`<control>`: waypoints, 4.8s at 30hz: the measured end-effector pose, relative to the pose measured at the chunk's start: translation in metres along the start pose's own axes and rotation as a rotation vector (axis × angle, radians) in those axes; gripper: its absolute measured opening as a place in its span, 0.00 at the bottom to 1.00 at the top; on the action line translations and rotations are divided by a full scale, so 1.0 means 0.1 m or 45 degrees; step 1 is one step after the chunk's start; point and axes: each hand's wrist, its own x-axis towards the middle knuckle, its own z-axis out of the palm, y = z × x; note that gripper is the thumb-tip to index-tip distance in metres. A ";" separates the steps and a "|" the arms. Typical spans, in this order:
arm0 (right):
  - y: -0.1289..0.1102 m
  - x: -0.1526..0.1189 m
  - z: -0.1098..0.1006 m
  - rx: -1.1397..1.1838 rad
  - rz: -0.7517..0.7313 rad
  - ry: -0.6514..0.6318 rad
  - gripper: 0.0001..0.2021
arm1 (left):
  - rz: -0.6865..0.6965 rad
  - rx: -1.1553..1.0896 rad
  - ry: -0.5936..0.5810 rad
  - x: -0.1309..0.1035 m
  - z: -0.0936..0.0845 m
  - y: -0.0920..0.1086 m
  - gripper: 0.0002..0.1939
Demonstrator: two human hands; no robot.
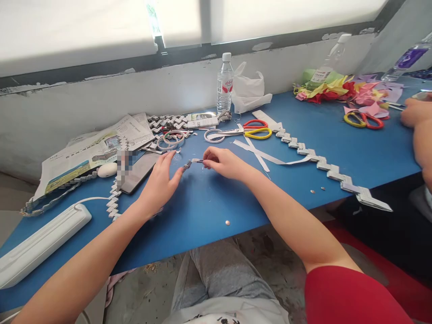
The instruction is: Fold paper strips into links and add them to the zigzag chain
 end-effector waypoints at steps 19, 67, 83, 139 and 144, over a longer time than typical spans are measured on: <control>-0.08 -0.04 0.09 -0.014 -0.413 0.237 0.09 | -0.627 -1.223 -0.369 0.03 -0.10 0.11 0.12; -0.14 -0.06 0.08 0.597 0.040 0.001 0.11 | -0.394 -0.912 -0.267 0.02 -0.09 0.12 0.15; -0.18 -0.05 0.09 0.696 0.165 -0.147 0.13 | -0.287 -0.764 -0.184 0.00 -0.08 0.12 0.10; -0.21 -0.09 -0.17 0.726 0.116 0.206 0.18 | 0.019 -0.343 -0.454 0.09 -0.48 0.02 0.13; -0.30 -0.10 0.04 0.924 -0.001 0.035 0.27 | -0.031 -0.358 -0.423 0.04 -0.48 0.06 0.15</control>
